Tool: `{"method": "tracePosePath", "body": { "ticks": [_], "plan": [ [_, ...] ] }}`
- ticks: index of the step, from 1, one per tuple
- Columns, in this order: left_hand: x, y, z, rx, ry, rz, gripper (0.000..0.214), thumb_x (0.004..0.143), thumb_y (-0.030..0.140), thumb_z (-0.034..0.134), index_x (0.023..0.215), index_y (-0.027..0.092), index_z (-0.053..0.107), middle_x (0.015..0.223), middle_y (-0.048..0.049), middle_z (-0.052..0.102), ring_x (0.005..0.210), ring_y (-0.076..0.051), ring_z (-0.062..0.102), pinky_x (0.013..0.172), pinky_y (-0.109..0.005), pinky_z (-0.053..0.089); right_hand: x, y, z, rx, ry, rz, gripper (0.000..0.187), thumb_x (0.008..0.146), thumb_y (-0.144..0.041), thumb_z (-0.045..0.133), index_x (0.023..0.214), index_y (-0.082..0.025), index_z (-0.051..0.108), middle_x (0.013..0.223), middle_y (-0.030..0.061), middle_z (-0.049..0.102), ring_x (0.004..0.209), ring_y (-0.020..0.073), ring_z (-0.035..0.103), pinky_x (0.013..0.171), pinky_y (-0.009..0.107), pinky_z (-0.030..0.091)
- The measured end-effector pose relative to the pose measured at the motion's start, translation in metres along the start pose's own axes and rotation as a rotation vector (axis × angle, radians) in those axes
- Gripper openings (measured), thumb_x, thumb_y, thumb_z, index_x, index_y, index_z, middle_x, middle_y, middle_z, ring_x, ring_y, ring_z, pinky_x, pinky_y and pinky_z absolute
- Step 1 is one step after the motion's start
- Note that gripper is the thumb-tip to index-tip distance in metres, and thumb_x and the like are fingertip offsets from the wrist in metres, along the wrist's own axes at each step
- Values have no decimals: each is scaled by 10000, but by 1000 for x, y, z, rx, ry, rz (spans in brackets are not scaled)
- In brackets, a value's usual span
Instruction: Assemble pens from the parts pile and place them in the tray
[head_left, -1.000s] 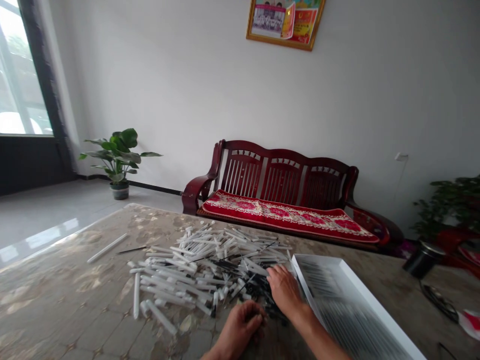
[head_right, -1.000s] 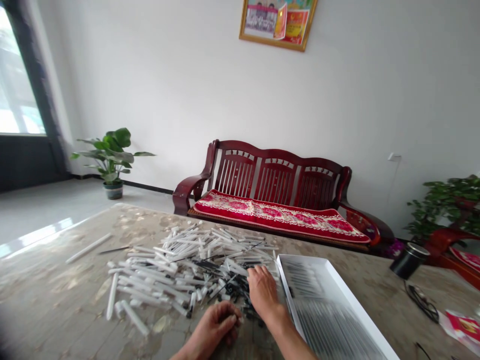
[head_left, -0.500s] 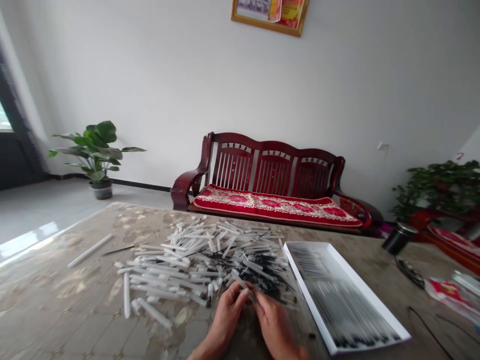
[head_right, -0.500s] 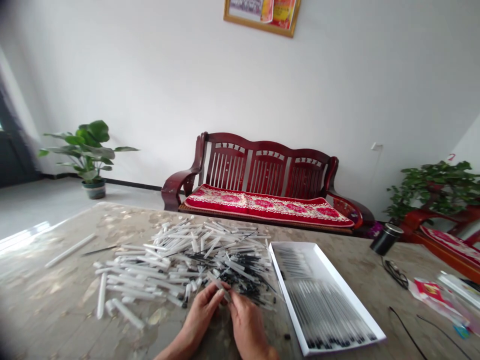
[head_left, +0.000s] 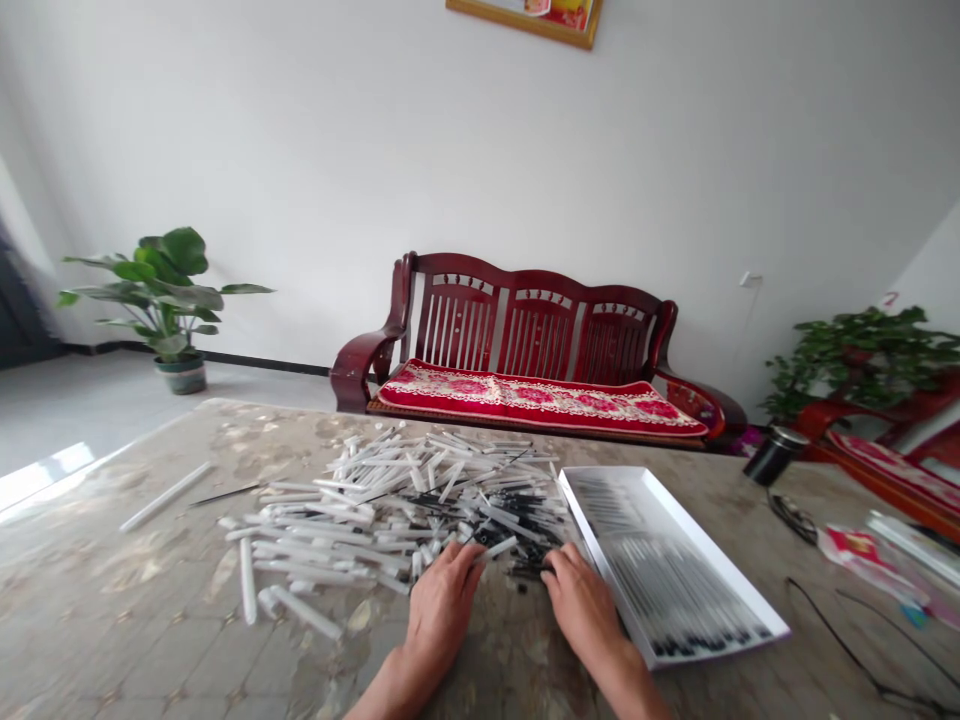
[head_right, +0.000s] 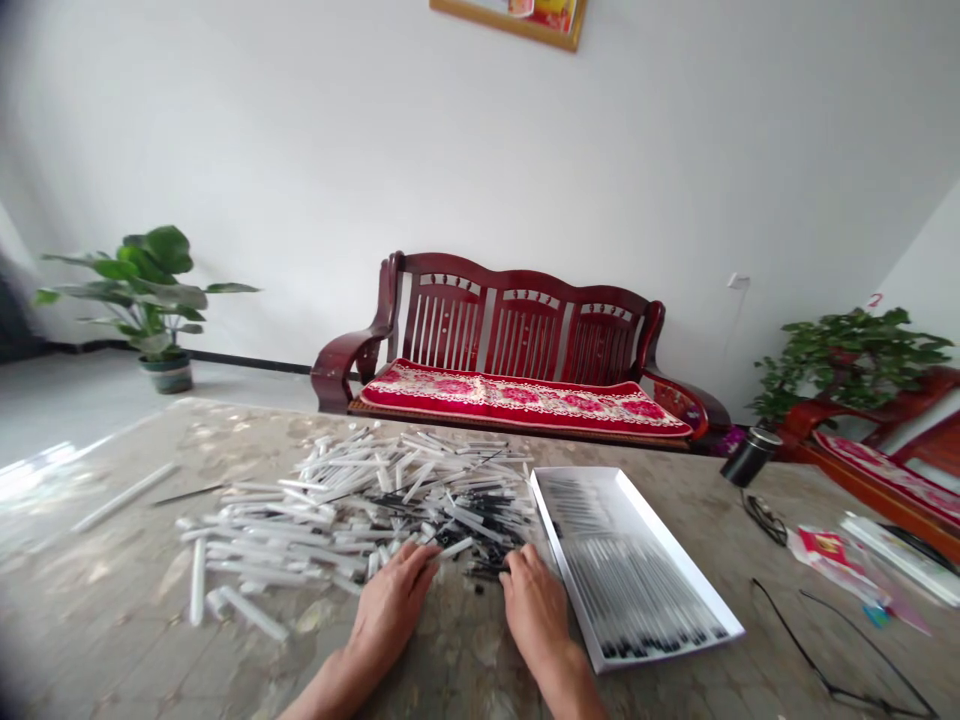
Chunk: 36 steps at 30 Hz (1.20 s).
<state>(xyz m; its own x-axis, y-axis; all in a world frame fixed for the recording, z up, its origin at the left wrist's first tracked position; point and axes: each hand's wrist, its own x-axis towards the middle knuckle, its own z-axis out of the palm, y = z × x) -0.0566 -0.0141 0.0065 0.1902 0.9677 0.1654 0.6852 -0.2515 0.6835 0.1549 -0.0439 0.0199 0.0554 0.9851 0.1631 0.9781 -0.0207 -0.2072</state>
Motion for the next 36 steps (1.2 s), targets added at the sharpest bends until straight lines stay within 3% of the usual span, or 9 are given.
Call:
{"method": "tracePosePath", "body": {
  "ticks": [4, 8, 10, 13, 16, 19, 23, 29, 36],
  "plan": [
    [-4, 3, -4, 116, -50, 27, 335, 948, 274, 387, 1124, 281, 672, 1025, -68, 669, 965, -214, 644, 815, -306, 451, 3, -5, 1, 52, 9, -3, 153, 890, -163, 518, 916, -217, 659, 964, 55, 674, 887, 190, 671, 745, 251, 478],
    [-5, 2, -3, 58, -58, 105, 331, 930, 263, 416, 1098, 297, 699, 985, -67, 668, 954, -220, 635, 819, -311, 456, 3, -17, 3, 441, 75, -56, 275, 877, -234, 504, 1109, -241, 652, 1079, 54, 681, 973, 193, 660, 840, 272, 486],
    [-5, -1, 0, -28, -51, 149, 303, 896, 244, 466, 1042, 305, 724, 930, -61, 667, 931, -223, 634, 817, -314, 460, 4, -21, 6, 640, 45, -44, 254, 857, -288, 510, 1027, -228, 688, 970, 49, 711, 889, 198, 672, 795, 279, 502],
    [-1, -5, 4, -297, 61, 77, 295, 811, 224, 561, 1057, 274, 715, 926, -60, 665, 851, -217, 642, 799, -329, 482, 6, -23, 11, 860, 21, 114, 271, 810, -428, 551, 840, -201, 696, 681, 20, 668, 604, 180, 627, 561, 263, 478],
    [4, -5, 5, -699, 237, -125, 465, 745, 312, 661, 1201, 231, 622, 1027, -75, 659, 768, -194, 648, 738, -332, 511, 3, -24, 16, 1086, 85, 290, 403, 750, -567, 598, 831, -179, 668, 639, 12, 628, 513, 155, 575, 423, 228, 402],
    [5, 2, 6, -1028, 104, -254, 555, 705, 443, 720, 1193, 201, 615, 1018, -78, 680, 764, -192, 659, 661, -297, 510, -4, -31, 23, 1231, 91, 344, 461, 701, -608, 653, 839, -168, 653, 651, 16, 631, 517, 150, 580, 401, 211, 402],
    [1, 10, 12, -1180, -133, -289, 437, 654, 515, 767, 890, 152, 708, 742, -40, 684, 686, -173, 631, 603, -256, 484, -19, -40, 34, 1220, 9, 275, 378, 761, -487, 643, 985, -182, 651, 742, 29, 677, 568, 165, 611, 434, 224, 447],
    [2, 8, 13, -1305, 41, -444, 433, 616, 577, 780, 743, 176, 679, 760, -25, 697, 629, -145, 608, 542, -243, 476, -47, -29, 34, 928, 83, 9, 192, 814, -169, 537, 955, -218, 658, 879, 38, 685, 825, 184, 656, 774, 281, 528],
    [5, 13, 4, -1524, 135, -490, 487, 512, 430, 892, 857, 176, 660, 851, -9, 702, 687, -112, 649, 621, -210, 521, -27, -48, 35, 669, 38, -400, 462, 783, 45, 396, 1024, -231, 678, 1054, 62, 639, 1035, 171, 597, 914, 282, 489]
  ]
}}
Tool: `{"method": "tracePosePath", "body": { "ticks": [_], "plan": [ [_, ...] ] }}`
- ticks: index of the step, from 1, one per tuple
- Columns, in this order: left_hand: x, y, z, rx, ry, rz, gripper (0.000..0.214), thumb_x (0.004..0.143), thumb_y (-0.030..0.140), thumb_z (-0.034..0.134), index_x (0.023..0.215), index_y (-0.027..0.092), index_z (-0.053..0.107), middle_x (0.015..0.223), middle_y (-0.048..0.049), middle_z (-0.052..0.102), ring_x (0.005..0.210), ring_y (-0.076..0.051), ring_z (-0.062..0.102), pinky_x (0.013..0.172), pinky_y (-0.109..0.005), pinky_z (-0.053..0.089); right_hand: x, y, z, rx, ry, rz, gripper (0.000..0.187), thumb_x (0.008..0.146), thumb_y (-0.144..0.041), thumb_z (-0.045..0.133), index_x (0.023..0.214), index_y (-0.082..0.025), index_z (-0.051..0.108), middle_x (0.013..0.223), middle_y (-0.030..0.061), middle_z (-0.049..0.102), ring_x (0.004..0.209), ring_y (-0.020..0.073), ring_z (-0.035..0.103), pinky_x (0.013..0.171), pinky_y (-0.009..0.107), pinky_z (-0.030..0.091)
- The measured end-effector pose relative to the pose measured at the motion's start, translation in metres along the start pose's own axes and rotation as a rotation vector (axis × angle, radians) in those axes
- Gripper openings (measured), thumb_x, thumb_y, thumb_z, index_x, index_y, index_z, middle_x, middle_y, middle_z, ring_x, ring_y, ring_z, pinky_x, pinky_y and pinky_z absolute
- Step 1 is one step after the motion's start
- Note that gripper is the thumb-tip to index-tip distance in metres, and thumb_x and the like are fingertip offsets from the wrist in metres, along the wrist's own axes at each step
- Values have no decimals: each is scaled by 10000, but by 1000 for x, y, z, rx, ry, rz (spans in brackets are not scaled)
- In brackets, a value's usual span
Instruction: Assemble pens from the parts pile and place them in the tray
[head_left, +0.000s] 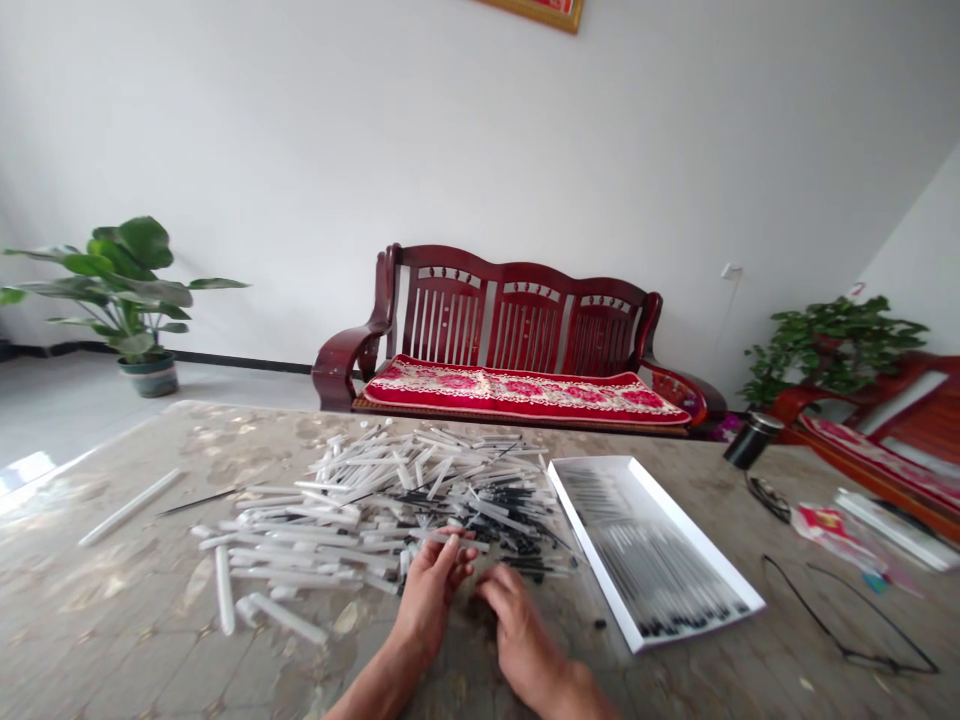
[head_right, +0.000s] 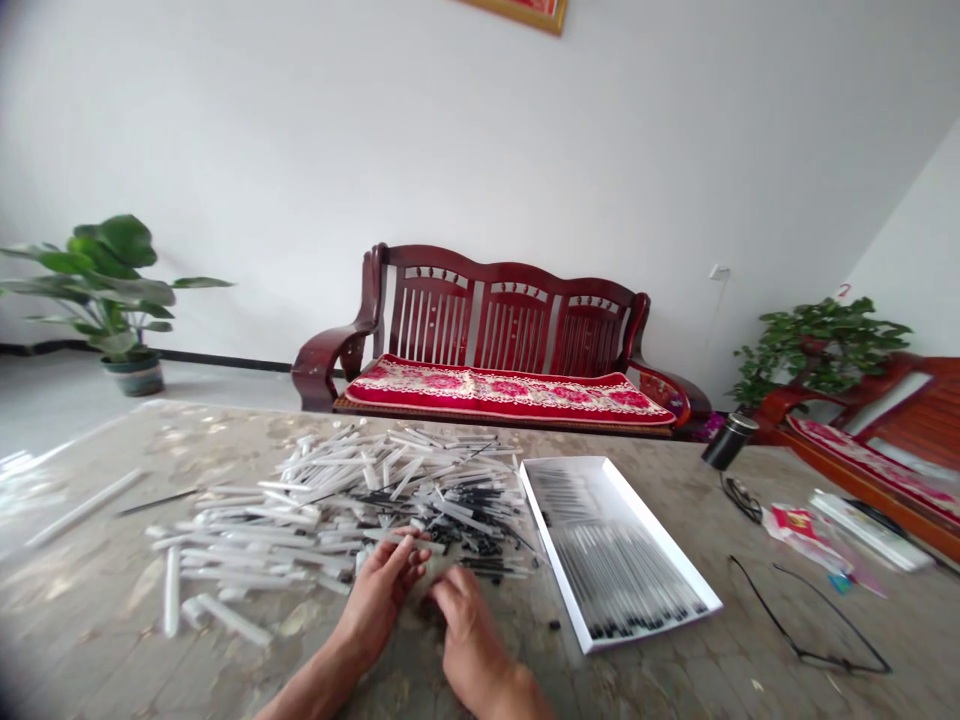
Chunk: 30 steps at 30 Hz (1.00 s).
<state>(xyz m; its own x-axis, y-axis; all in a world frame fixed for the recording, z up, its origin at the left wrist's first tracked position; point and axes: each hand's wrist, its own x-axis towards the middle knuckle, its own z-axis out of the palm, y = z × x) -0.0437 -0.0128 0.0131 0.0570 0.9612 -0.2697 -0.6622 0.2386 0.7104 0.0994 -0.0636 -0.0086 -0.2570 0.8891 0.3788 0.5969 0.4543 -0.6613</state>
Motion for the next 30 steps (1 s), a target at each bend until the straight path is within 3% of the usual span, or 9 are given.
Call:
{"method": "tracePosePath", "body": {
  "ticks": [3, 6, 10, 14, 17, 23, 30],
  "plan": [
    [-1, 4, -2, -30, 14, 24, 455, 566, 415, 870, 882, 172, 651, 840, -2, 694, 650, -93, 634, 596, -195, 518, 20, 3, 1, -98, 3, -52, 435, 819, 30, 425, 1067, -224, 678, 1073, 68, 638, 1054, 178, 586, 926, 293, 489],
    [-1, 4, -3, -34, 19, 11, 406, 609, 410, 848, 859, 169, 638, 768, 20, 672, 578, -69, 603, 547, -173, 497, 30, 12, -10, -215, 118, -39, 401, 850, 13, 416, 1034, -222, 684, 1082, 67, 648, 1073, 184, 583, 940, 308, 482],
    [-8, -5, 0, 15, -127, -163, 401, 622, 412, 848, 835, 162, 619, 723, 13, 669, 508, -67, 584, 486, -177, 480, 22, 28, -40, -363, 260, 146, 287, 886, -64, 448, 1010, -202, 666, 1014, 70, 672, 998, 196, 629, 882, 307, 486],
    [-18, -20, 3, 107, -354, -382, 353, 696, 403, 808, 844, 155, 605, 783, -52, 717, 517, -106, 627, 523, -235, 528, 2, 34, -67, -479, 158, 367, 223, 855, -87, 515, 963, -219, 658, 967, 48, 710, 910, 203, 674, 778, 277, 476],
    [-21, -26, 3, 150, -429, -434, 315, 741, 392, 775, 866, 151, 614, 862, -95, 745, 595, -140, 681, 615, -282, 566, -8, 34, -75, -595, 29, 405, 181, 831, -88, 555, 883, -231, 652, 941, 35, 705, 887, 206, 674, 742, 267, 451],
    [-16, -21, 0, 66, -346, -460, 275, 739, 320, 789, 887, 143, 639, 929, -130, 755, 808, -218, 734, 744, -326, 571, -2, 35, -70, -819, -80, 351, 211, 866, -50, 514, 891, -219, 638, 939, 46, 684, 885, 196, 655, 714, 264, 433],
    [-11, -18, 0, -30, -272, -473, 216, 759, 263, 773, 880, 143, 641, 929, -109, 753, 822, -216, 736, 749, -337, 583, 3, 34, -65, -937, -84, 301, 285, 855, -6, 473, 968, -204, 643, 961, 77, 687, 876, 215, 650, 728, 297, 448]
  ]
}}
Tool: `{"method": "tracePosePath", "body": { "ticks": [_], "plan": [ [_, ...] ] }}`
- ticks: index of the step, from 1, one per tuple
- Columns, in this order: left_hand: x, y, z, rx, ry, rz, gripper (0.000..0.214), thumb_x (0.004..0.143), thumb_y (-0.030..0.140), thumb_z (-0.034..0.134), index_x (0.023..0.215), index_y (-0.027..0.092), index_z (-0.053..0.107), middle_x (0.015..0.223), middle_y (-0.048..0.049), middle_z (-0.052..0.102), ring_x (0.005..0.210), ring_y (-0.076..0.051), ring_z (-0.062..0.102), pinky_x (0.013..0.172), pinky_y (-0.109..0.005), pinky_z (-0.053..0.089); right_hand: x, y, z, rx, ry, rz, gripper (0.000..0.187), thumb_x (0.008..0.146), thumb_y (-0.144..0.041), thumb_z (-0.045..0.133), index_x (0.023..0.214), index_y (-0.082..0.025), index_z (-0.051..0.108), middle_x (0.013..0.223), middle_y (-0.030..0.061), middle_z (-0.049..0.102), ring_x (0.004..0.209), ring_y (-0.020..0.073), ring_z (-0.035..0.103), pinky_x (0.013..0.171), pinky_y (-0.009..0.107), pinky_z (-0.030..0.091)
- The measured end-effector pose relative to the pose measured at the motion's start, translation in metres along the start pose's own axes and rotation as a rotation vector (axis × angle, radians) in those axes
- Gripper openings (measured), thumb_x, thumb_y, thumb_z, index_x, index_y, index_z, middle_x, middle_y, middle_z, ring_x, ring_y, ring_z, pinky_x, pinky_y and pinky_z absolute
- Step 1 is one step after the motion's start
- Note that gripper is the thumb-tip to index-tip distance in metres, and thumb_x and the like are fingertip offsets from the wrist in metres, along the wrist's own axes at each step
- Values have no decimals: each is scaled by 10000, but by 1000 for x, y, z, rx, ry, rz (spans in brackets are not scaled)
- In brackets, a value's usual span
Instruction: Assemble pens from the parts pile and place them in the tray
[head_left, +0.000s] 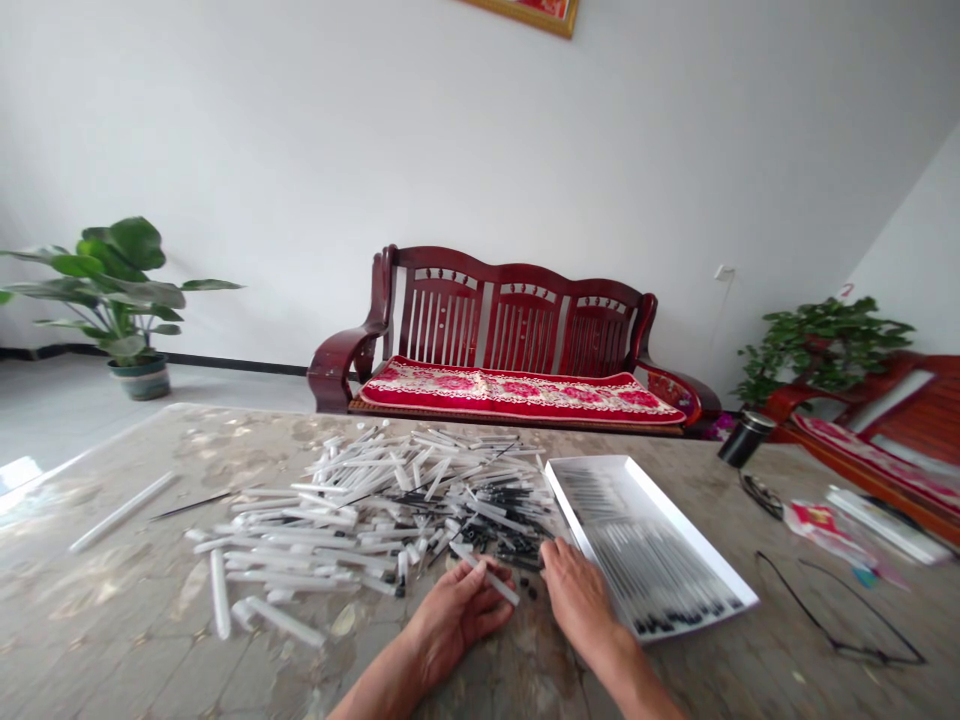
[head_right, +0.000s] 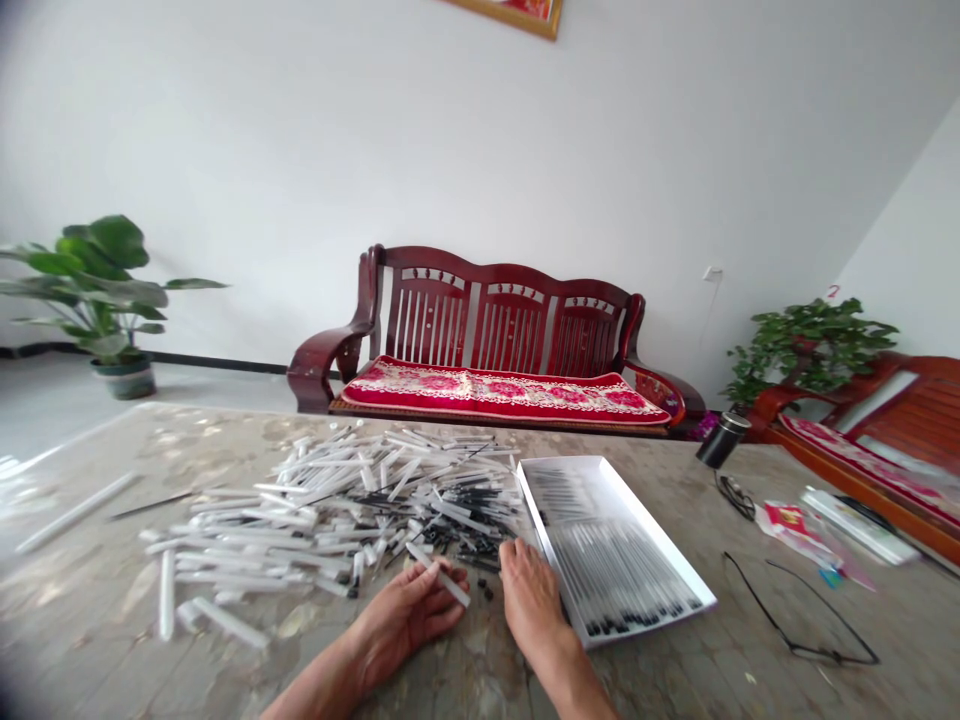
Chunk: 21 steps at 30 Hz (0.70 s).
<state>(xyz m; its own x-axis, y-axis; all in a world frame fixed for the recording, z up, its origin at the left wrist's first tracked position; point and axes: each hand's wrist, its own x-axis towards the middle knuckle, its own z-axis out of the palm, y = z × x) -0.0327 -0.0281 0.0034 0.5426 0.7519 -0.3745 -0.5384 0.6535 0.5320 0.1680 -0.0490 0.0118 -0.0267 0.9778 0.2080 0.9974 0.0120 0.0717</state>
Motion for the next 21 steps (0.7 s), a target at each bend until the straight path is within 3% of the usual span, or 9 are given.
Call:
{"method": "tracePosePath", "body": {
  "ticks": [7, 13, 18, 21],
  "plan": [
    [3, -2, 0, -35, 94, 58, 158, 813, 204, 716, 916, 128, 623, 940, -131, 754, 839, -224, 748, 746, -311, 605, 4, -4, -13, 32, -22, -34, 286, 832, 7, 466, 899, -202, 649, 925, 76, 681, 900, 227, 631, 773, 308, 421],
    [9, 6, -3, -87, 200, 187, 86, 864, 90, 621, 945, 116, 606, 948, -145, 750, 842, -198, 751, 772, -283, 614, -11, 1, -29, 226, -35, 58, 148, 863, -106, 524, 898, -220, 612, 924, 39, 702, 893, 201, 646, 739, 268, 399],
    [7, 11, 0, -113, 272, 294, 63, 866, 97, 626, 915, 137, 622, 910, -101, 753, 784, -166, 750, 769, -269, 618, -30, -7, -24, 513, -208, 90, 158, 800, -118, 544, 785, -250, 631, 763, -26, 709, 729, 156, 654, 626, 232, 368],
    [6, 12, 1, -111, 254, 323, 48, 874, 107, 618, 910, 136, 628, 915, -97, 753, 769, -154, 746, 765, -260, 617, -28, -10, -16, 505, -149, 104, 158, 795, -117, 542, 797, -241, 640, 808, 1, 715, 782, 180, 662, 679, 250, 406]
  ]
}}
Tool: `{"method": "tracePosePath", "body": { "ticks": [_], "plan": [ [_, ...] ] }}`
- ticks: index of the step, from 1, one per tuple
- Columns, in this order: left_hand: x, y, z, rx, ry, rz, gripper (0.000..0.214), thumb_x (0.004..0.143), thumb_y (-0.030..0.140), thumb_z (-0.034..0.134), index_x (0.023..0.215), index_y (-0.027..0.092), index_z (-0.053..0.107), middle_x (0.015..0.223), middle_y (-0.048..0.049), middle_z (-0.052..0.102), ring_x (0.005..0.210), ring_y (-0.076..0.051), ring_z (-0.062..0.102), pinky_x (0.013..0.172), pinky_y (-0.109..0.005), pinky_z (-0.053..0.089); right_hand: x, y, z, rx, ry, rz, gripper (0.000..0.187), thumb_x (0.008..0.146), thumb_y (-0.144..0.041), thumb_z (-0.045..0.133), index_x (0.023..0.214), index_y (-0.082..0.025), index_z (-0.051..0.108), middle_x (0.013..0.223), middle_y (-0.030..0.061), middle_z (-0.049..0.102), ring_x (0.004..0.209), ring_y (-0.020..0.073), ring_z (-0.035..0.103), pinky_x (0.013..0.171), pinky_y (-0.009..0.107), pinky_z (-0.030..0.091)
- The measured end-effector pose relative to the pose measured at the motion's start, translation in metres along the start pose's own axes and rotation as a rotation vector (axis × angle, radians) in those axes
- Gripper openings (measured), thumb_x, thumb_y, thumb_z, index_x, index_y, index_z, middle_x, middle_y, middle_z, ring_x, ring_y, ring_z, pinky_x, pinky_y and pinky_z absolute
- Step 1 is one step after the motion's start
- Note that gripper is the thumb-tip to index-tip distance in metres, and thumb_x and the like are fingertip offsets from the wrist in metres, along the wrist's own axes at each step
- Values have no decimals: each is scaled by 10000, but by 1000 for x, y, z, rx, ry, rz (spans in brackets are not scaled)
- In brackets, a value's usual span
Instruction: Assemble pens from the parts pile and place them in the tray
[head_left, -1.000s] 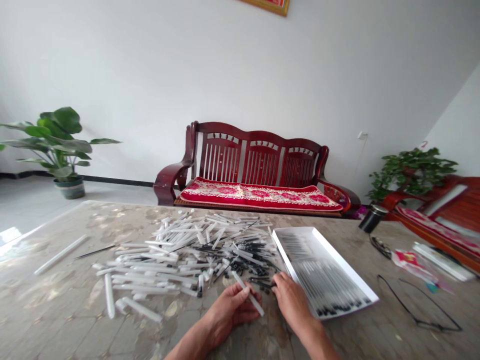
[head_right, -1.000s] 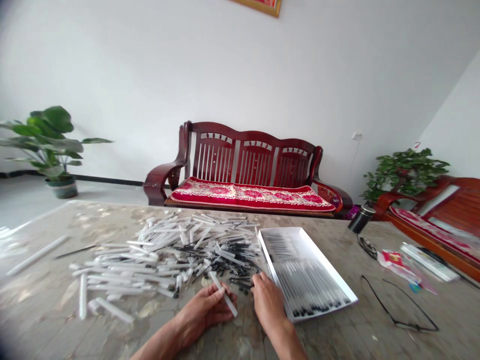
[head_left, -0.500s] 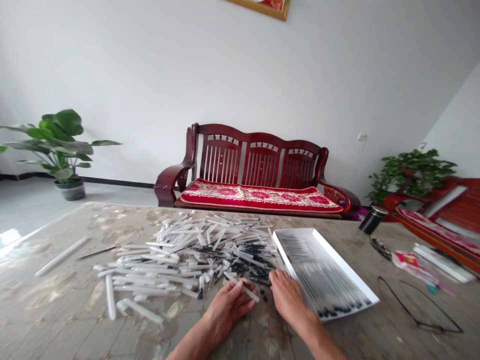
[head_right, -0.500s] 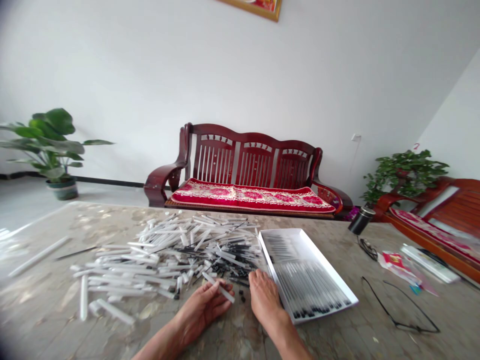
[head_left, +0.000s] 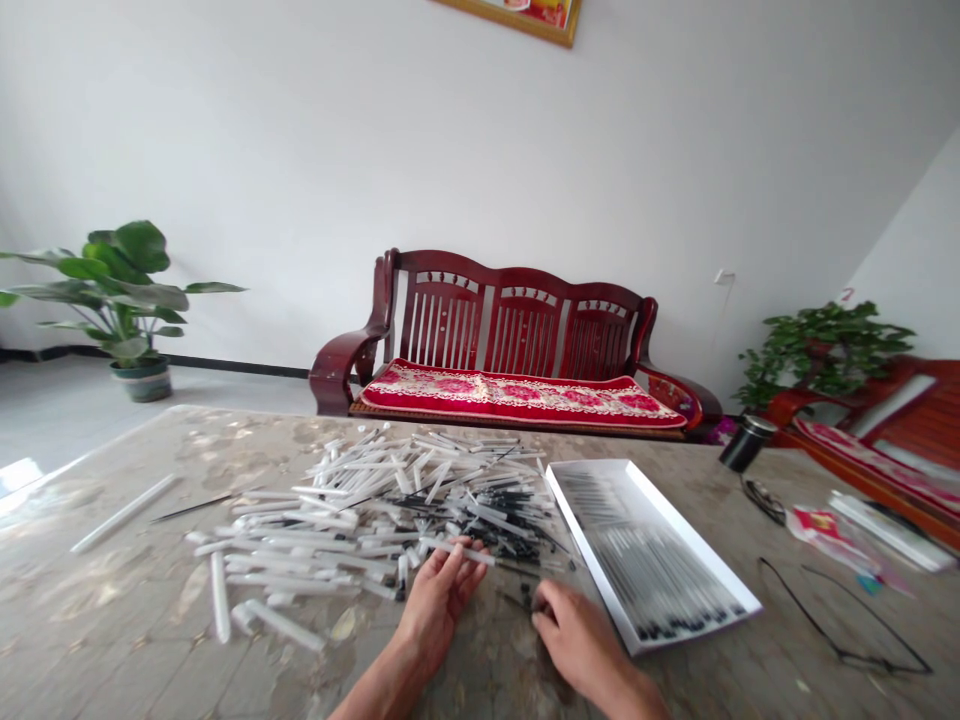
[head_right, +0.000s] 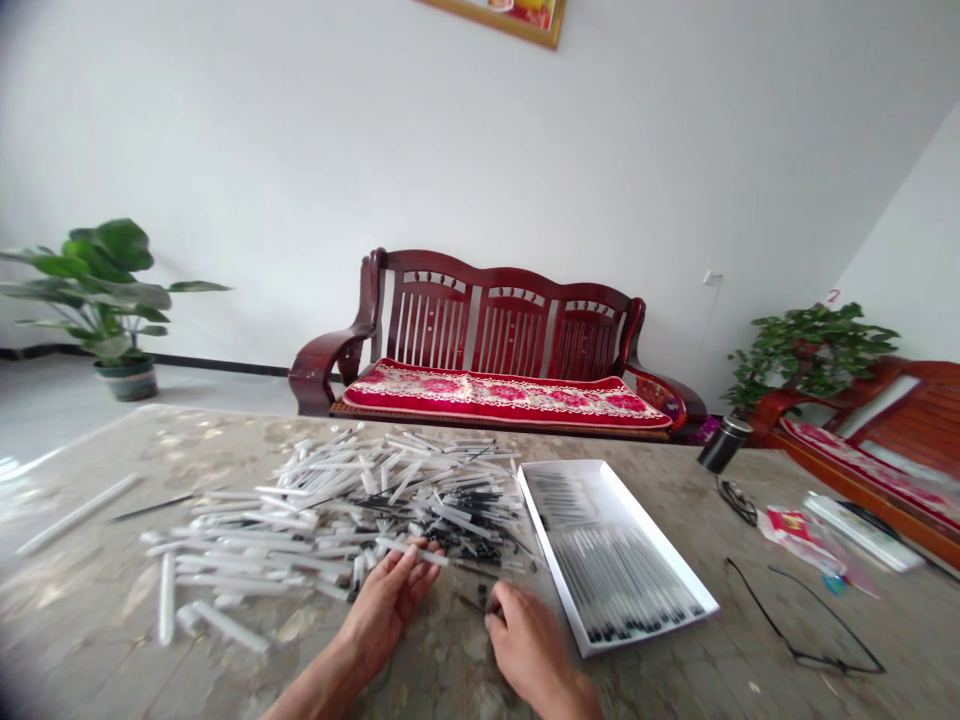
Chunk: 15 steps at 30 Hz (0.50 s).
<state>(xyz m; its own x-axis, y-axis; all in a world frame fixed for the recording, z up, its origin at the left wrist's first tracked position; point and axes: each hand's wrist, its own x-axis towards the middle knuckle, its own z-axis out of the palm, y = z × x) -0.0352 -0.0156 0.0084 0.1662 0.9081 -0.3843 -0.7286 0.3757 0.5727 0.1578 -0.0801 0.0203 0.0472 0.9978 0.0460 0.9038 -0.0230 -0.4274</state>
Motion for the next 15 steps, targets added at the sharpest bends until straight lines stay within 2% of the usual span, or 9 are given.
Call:
{"method": "tracePosePath", "body": {
  "ticks": [3, 6, 11, 15],
  "plan": [
    [1, 0, -1, -7, 2, -7, 54, 885, 103, 601, 919, 138, 621, 905, -97, 753, 748, -146, 743, 740, -256, 620, 8, 4, 3, 12, 140, -10, 158, 825, -137, 512, 828, -238, 634, 891, 36, 716, 864, 207, 659, 760, 282, 440],
    [1, 0, -1, -6, 31, -22, 66, 882, 100, 604, 932, 143, 605, 887, -90, 752, 697, -138, 735, 692, -257, 625, 13, 7, 2, 140, 215, -23, 165, 856, -187, 476, 848, -241, 631, 907, 46, 709, 890, 215, 650, 802, 301, 458],
    [1, -1, -2, -11, 40, -24, 83, 880, 114, 612, 948, 149, 583, 908, -87, 745, 656, -143, 728, 688, -304, 635, 12, 2, 3, 417, 245, -17, 175, 849, -296, 479, 861, -227, 640, 897, 58, 705, 878, 226, 655, 809, 310, 486],
    [1, -1, -2, -15, 66, -24, 72, 893, 110, 587, 949, 148, 566, 910, -95, 744, 658, -155, 730, 673, -312, 635, 12, -2, 5, 501, 251, -19, 186, 837, -314, 483, 833, -216, 641, 877, 63, 702, 863, 232, 653, 790, 313, 488]
  ]
}}
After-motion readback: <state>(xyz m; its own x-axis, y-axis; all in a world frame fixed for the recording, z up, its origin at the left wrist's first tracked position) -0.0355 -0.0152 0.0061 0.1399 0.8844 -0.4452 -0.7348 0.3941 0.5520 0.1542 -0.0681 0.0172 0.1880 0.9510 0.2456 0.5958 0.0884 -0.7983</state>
